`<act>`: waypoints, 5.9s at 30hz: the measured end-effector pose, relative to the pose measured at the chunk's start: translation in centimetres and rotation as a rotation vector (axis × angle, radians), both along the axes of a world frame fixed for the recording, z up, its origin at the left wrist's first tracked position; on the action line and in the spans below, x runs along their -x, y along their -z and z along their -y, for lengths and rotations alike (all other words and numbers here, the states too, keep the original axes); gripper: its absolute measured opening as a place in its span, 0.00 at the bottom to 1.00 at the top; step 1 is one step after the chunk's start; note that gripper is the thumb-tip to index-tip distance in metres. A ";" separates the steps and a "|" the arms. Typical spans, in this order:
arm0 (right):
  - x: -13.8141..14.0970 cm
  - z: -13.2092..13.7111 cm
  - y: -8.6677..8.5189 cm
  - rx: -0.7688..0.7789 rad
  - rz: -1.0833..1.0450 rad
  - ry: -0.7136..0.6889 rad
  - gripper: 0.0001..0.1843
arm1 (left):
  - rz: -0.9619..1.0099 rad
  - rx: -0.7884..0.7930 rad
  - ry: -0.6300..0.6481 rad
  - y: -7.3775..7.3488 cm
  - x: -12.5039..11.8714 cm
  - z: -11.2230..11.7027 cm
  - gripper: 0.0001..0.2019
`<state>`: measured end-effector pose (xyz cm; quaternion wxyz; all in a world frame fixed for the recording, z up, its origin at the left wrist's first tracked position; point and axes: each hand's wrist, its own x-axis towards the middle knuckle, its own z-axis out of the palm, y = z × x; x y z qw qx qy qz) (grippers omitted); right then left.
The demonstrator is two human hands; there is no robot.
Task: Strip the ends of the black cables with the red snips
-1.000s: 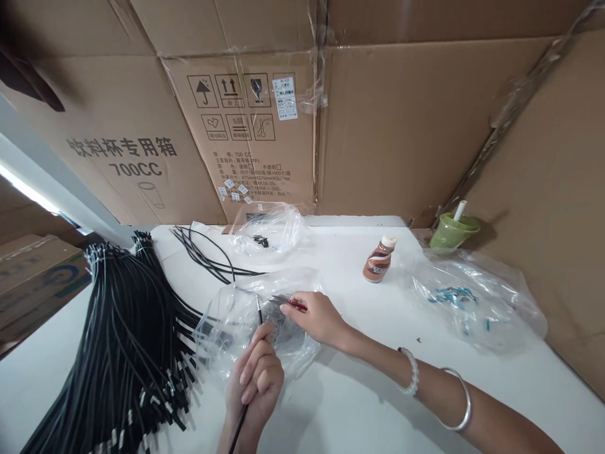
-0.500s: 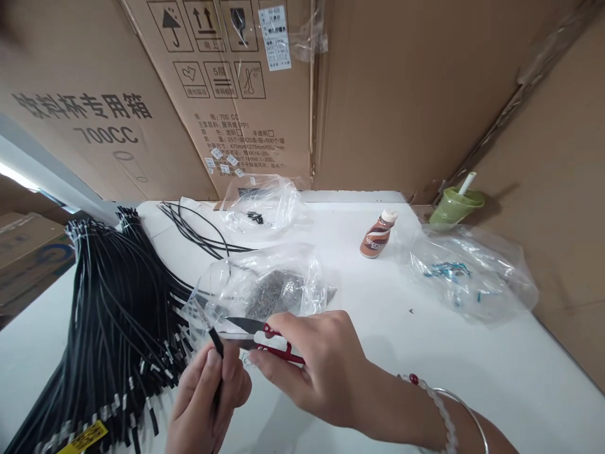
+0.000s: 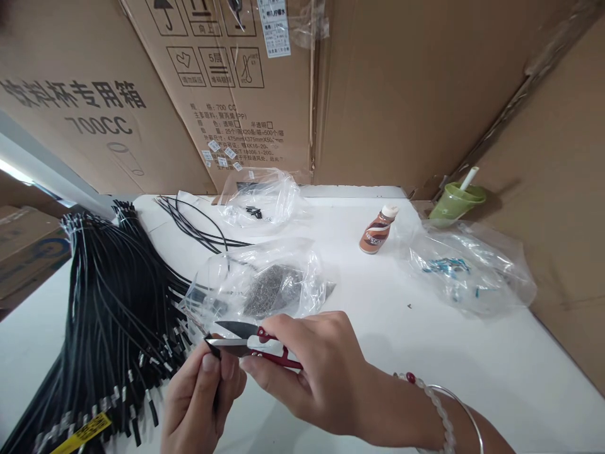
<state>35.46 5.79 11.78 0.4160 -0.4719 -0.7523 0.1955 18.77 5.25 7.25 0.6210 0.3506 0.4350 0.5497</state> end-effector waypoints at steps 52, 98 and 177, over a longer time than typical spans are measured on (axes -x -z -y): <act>-0.8 -0.8 -0.9 -0.345 0.372 0.080 0.14 | -0.338 -0.113 0.152 -1.0 0.5 0.1 0.20; 1.4 -0.8 1.7 -0.298 0.168 0.140 0.16 | -0.863 -0.417 -0.129 -1.0 0.1 -1.0 0.11; 0.1 -0.2 0.8 -0.283 0.196 0.060 0.11 | -0.737 -0.679 -0.162 -0.1 1.2 -1.6 0.15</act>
